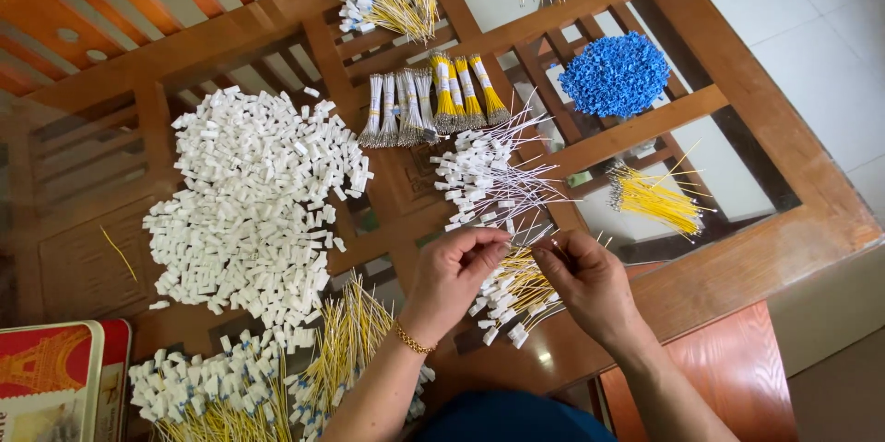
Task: Manually assembling small connectors onto thin wires at a table.
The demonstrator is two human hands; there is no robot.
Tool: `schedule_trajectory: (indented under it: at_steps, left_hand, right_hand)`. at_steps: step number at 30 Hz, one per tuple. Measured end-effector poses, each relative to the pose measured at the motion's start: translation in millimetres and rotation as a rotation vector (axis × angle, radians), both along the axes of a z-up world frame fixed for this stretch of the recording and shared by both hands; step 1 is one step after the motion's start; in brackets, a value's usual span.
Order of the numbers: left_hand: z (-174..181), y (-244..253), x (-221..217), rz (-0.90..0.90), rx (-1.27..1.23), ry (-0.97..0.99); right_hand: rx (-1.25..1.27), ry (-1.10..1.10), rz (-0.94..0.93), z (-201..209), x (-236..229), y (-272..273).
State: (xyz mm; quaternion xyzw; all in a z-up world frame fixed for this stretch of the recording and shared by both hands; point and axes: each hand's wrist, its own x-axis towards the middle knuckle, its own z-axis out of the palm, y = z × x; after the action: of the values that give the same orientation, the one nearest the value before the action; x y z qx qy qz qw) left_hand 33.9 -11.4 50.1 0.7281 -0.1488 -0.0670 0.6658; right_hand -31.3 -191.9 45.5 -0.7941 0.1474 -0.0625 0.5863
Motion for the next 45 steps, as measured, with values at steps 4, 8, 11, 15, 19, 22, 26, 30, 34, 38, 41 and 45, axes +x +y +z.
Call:
schedule_trajectory:
  at_steps: [4, 8, 11, 15, 19, 22, 26, 30, 34, 38, 41, 45]
  left_hand:
    - [5.0, 8.5, -11.5, 0.0, 0.007, 0.032]
    - [3.1, 14.8, -24.2, -0.035, 0.074, 0.021]
    - [6.3, 18.6, -32.1, -0.058, 0.037, 0.042]
    - [17.2, 22.8, -38.6, -0.074, -0.012, 0.06]
    - [-1.3, 22.9, -42.9, -0.043, -0.137, 0.126]
    - [-9.2, 26.4, -41.8, -0.076, -0.328, 0.371]
    - [-13.6, 29.1, -43.0, -0.089, -0.364, 0.453]
    - [-11.6, 31.2, -43.9, -0.104, -0.341, 0.468]
    - [-19.8, 27.7, -40.9, -0.107, -0.384, 0.478]
    - [-22.8, 27.9, -38.4, -0.107, -0.425, 0.516]
    - [-21.8, 27.6, -37.4, -0.113, -0.429, 0.516]
    - [-18.5, 26.6, -37.2, -0.118, -0.402, 0.516]
  right_hand:
    - [-0.11, 0.008, 0.033, 11.3, -12.7, 4.3]
    - [0.002, -0.023, 0.015, 14.7, -20.5, 16.8]
    - [0.005, 0.0, 0.011, 18.8, -24.4, 25.8]
    - [-0.094, 0.059, 0.035, 10.7, -33.8, 24.6]
    - [-0.072, 0.058, -0.005, 14.9, -37.3, 27.9]
    - [-0.068, 0.05, -0.032, 19.5, -39.5, 28.0]
    - [-0.04, 0.085, -0.032, 29.8, -42.4, 29.1]
    - [-0.06, 0.121, -0.004, 22.3, -44.3, 26.9]
    - [-0.048, 0.127, -0.026, 33.1, -41.1, 31.2]
    - [-0.046, 0.152, -0.04, 35.9, -39.2, 32.3]
    - [-0.05, 0.173, -0.032, 38.1, -37.2, 31.1]
    - [-0.066, 0.162, -0.008, 37.9, -33.9, 31.0]
